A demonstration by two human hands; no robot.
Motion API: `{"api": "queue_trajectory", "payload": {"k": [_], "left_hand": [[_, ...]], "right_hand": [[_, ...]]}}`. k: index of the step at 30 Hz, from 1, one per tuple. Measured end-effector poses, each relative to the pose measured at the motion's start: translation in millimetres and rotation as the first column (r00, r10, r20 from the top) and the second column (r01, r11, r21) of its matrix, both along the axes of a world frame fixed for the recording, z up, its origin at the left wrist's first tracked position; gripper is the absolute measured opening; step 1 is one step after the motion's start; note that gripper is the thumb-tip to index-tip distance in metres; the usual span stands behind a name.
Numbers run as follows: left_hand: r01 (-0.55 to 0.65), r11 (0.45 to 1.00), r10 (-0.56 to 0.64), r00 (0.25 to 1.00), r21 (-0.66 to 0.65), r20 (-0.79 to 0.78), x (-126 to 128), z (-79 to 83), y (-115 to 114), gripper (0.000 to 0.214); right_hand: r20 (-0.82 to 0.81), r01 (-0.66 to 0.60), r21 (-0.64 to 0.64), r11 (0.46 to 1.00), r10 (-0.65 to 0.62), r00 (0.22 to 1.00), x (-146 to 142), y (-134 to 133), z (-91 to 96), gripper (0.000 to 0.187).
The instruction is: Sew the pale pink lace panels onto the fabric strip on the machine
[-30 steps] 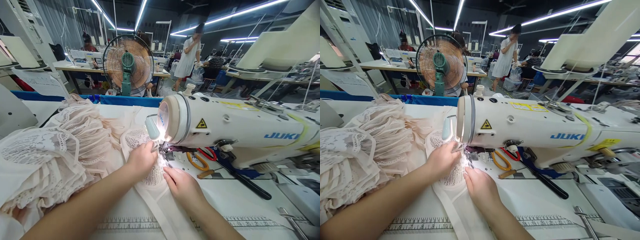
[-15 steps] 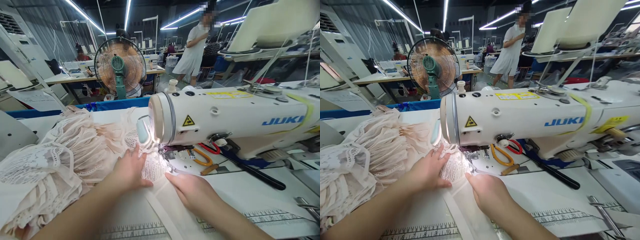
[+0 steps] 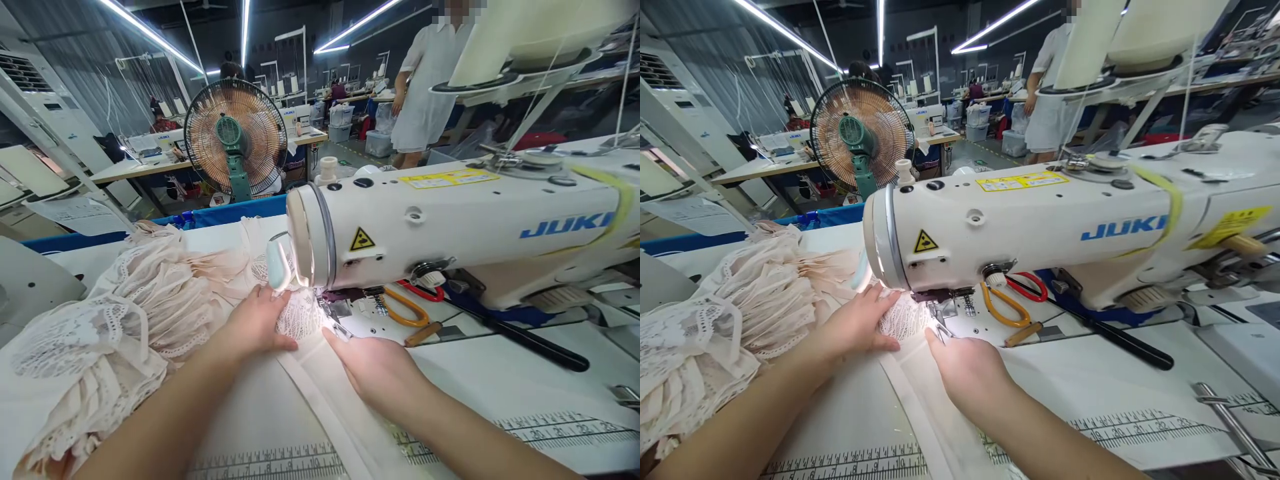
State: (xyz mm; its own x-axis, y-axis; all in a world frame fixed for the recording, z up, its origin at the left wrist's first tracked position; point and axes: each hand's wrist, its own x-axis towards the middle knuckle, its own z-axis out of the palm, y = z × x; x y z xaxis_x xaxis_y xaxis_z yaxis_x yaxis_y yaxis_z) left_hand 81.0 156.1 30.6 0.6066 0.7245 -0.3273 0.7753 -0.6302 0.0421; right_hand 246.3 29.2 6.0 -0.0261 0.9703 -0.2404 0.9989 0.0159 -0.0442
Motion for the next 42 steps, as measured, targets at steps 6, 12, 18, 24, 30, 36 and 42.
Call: {"api": "queue_trajectory", "payload": {"k": [6, 12, 18, 24, 30, 36, 42], "left_hand": [[0.006, 1.0, -0.007, 0.998, 0.01, 0.065, -2, 4.2, 0, 0.094], [0.058, 0.994, -0.069, 0.992, 0.096, 0.107, -3, 6.9, -4, 0.087], [0.196, 0.919, -0.274, 0.942, 0.344, 0.195, -5, -15.0, -30, 0.054], [0.348, 0.882, -0.438, 0.855, 0.316, 0.28, -4, -30.8, -58, 0.015], [0.31, 0.91, -0.386, 0.877, 0.275, 0.287, -1, -42.1, -68, 0.042], [0.314, 0.912, -0.388, 0.87, 0.263, 0.305, 6, -46.8, -71, 0.044], [0.301, 0.864, -0.428, 0.861, 0.403, 0.275, 5, -47.4, -75, 0.049]], "right_hand": [[-0.009, 0.048, 0.407, 0.912, -0.049, 0.999, 8, 5, -5.2, 0.016], [0.147, -0.037, 0.477, 0.878, -0.039, 0.988, -4, 19, -10.7, 0.018], [0.176, -0.134, 0.473, 0.871, 0.056, 0.983, -10, 27, -17.3, 0.022], [0.095, -0.106, 0.377, 0.92, 0.075, 0.993, -3, -25, 1.4, 0.022], [-0.06, -0.312, 0.084, 0.946, 0.318, 0.946, 13, -84, 21.3, 0.029], [0.061, -0.111, 0.108, 0.988, 0.105, 0.993, 11, -28, 1.6, 0.036], [0.118, 0.013, -0.068, 0.998, -0.005, 0.993, -4, 0, 0.0, 0.053]]}}
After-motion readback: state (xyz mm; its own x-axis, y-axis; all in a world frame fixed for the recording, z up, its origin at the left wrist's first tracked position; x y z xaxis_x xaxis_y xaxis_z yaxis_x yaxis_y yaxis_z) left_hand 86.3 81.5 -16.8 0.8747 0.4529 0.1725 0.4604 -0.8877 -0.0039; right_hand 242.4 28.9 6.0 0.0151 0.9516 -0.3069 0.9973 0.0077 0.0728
